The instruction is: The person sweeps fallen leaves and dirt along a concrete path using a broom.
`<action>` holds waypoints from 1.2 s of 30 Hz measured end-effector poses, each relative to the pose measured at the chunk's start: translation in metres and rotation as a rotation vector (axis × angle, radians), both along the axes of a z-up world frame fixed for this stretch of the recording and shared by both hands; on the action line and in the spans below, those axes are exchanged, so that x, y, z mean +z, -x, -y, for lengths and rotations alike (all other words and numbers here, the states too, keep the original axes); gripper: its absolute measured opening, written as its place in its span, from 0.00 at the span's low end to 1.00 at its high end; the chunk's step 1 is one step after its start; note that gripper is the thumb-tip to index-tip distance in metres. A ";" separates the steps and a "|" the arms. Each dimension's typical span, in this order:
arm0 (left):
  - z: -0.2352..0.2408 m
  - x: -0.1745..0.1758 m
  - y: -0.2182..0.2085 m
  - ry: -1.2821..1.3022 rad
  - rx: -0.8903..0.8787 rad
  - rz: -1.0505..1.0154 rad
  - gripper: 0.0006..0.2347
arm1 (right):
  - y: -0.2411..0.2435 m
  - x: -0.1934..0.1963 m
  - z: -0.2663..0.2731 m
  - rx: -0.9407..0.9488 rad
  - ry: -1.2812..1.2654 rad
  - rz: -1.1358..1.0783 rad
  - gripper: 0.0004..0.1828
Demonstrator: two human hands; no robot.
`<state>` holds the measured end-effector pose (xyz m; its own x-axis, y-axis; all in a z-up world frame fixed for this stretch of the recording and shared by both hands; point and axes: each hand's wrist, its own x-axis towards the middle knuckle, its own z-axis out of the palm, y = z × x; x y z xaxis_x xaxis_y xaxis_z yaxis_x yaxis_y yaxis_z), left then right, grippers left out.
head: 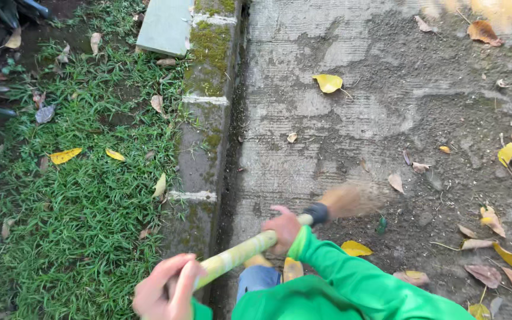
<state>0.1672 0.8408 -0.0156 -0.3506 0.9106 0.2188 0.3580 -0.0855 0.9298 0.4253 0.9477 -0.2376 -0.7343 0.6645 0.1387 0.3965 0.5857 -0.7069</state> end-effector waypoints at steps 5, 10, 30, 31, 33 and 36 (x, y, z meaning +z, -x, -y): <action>-0.034 0.035 -0.038 -0.237 -0.453 -0.522 0.06 | 0.058 0.025 -0.073 0.005 -0.073 -0.284 0.14; -0.101 -0.062 -0.054 -0.250 -0.483 -0.340 0.05 | 0.012 -0.067 -0.113 -0.235 -0.151 -0.029 0.19; -0.274 -0.014 0.046 -0.086 -0.210 -0.079 0.03 | 0.087 -0.050 -0.293 -0.043 -0.095 0.034 0.08; -0.269 -0.015 0.063 0.086 -0.136 0.047 0.02 | 0.077 -0.043 -0.292 -0.039 -0.109 0.134 0.08; -0.262 -0.002 0.083 0.156 0.038 0.055 0.03 | 0.073 -0.018 -0.269 0.004 -0.108 0.291 0.11; -0.268 0.058 0.092 0.046 0.015 0.001 0.03 | 0.076 0.039 -0.267 -0.001 0.000 0.238 0.10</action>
